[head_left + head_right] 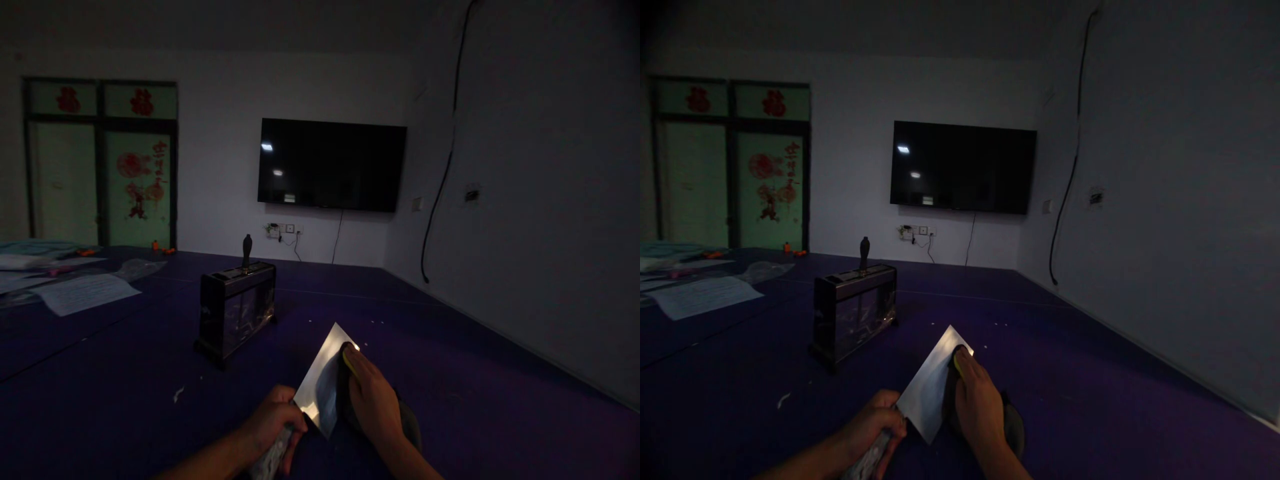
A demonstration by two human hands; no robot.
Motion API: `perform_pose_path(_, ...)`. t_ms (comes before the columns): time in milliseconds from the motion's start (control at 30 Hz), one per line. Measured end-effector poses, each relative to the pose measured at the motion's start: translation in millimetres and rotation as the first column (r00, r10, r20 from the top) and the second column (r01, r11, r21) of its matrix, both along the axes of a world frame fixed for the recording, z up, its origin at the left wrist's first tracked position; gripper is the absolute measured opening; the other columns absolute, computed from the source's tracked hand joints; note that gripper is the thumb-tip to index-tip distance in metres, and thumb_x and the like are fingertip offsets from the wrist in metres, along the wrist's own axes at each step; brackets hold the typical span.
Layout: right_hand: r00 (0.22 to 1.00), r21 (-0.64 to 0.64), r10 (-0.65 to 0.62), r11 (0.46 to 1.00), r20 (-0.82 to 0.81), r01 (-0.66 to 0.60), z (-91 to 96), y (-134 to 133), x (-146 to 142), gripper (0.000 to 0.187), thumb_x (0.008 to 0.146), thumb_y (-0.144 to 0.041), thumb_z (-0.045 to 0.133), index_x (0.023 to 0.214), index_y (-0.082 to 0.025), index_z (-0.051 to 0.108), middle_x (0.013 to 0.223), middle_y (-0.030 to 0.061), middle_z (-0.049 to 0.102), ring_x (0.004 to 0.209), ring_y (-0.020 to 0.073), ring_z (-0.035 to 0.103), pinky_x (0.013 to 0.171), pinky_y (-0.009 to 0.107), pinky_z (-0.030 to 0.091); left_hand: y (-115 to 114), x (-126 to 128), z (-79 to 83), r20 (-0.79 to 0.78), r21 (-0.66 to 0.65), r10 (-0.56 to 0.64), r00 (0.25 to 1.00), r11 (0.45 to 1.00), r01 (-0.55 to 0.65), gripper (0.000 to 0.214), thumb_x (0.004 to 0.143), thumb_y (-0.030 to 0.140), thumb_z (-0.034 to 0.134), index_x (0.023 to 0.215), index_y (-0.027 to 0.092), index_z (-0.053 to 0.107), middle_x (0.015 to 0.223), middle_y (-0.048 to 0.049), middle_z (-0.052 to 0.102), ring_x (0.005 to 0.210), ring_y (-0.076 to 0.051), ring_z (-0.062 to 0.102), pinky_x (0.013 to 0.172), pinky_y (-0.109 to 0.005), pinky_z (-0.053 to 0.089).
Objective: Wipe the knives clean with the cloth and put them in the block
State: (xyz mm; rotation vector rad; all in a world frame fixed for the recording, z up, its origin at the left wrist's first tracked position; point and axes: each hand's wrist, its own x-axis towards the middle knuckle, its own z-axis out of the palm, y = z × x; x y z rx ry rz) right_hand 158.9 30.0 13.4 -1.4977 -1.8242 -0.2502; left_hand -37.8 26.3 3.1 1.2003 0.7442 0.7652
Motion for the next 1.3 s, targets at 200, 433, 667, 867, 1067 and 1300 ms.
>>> perform_pose_path(200, 1.000, 0.011, -0.010, 1.000, 0.024, 0.010, 0.0, 2, 5, 0.049, 0.072, -0.007, 0.035, 0.119, -0.014, 0.050, 0.124, 0.0076, 0.049, 0.114, 0.0183, 0.044, 0.094, 0.034, 0.037, -2, 1, 3.1, -0.004, -0.037, 0.013, 1.000, 0.999, -0.013, 0.016, 0.047, 0.020, 0.043, 0.062, 0.017, 0.043, 0.036, 0.0034, 0.044, 0.021, -0.011, 0.037, 0.023, -0.017, 0.023)
perform_pose_path(433, 0.988, -0.048, 0.120, 0.992, 0.100, -0.116, 5.4, -7, -4, 0.050, 0.067, -0.006, 0.038, 0.110, -0.023, 0.057, 0.117, 0.0014, 0.055, 0.101, 0.0163, 0.055, 0.087, 0.028, 0.043, 3, 1, -10.6, -0.004, -0.045, 0.068, 0.998, 0.997, -0.068, 0.021, 0.050, 0.019, 0.046, 0.071, 0.017, 0.042, 0.039, 0.0047, 0.046, 0.022, -0.011, 0.037, 0.024, -0.018, 0.025)
perform_pose_path(667, 0.991, -0.018, 0.092, 0.996, 0.098, -0.091, 6.6, -10, -7, 0.052, 0.068, -0.005, 0.038, 0.114, -0.020, 0.055, 0.119, 0.0025, 0.054, 0.104, 0.0163, 0.053, 0.088, 0.027, 0.042, 6, 1, -11.9, -0.007, -0.028, 0.042, 0.999, 0.999, -0.042, 0.016, 0.053, 0.021, 0.047, 0.068, 0.017, 0.043, 0.039, 0.0044, 0.045, 0.023, -0.011, 0.038, 0.025, -0.017, 0.023)
perform_pose_path(867, 0.997, 0.060, -0.064, 0.996, 0.034, 0.062, 1.4, -1, 0, 0.050, 0.071, -0.006, 0.035, 0.118, -0.015, 0.051, 0.125, 0.0057, 0.049, 0.111, 0.0204, 0.046, 0.090, 0.035, 0.040, 3, -1, -5.9, -0.004, -0.016, -0.003, 1.000, 1.000, 0.003, 0.014, 0.053, 0.020, 0.046, 0.066, 0.017, 0.043, 0.037, 0.0051, 0.044, 0.021, -0.010, 0.036, 0.026, -0.016, 0.021)
perform_pose_path(1067, 0.999, 0.103, -0.009, 0.995, 0.051, 0.003, 2.0, 0, 3, 0.050, 0.071, -0.006, 0.035, 0.116, -0.017, 0.053, 0.120, 0.0054, 0.052, 0.108, 0.0202, 0.049, 0.088, 0.036, 0.041, 1, -1, -3.0, -0.011, -0.042, 0.005, 1.000, 0.999, -0.005, 0.013, 0.048, 0.018, 0.045, 0.061, 0.015, 0.043, 0.036, 0.0021, 0.045, 0.021, -0.009, 0.036, 0.026, -0.014, 0.020)
perform_pose_path(1300, 0.970, 0.082, 0.181, 0.977, 0.161, -0.196, 3.4, -8, -3, 0.049, 0.065, -0.005, 0.040, 0.108, -0.023, 0.059, 0.114, 0.0020, 0.058, 0.094, 0.0177, 0.058, 0.079, 0.028, 0.047, 1, 1, -3.9, 0.019, -0.040, 0.025, 1.000, 0.999, -0.024, 0.017, 0.048, 0.017, 0.046, 0.065, 0.015, 0.044, 0.037, 0.0029, 0.045, 0.021, -0.010, 0.035, 0.024, -0.016, 0.022)
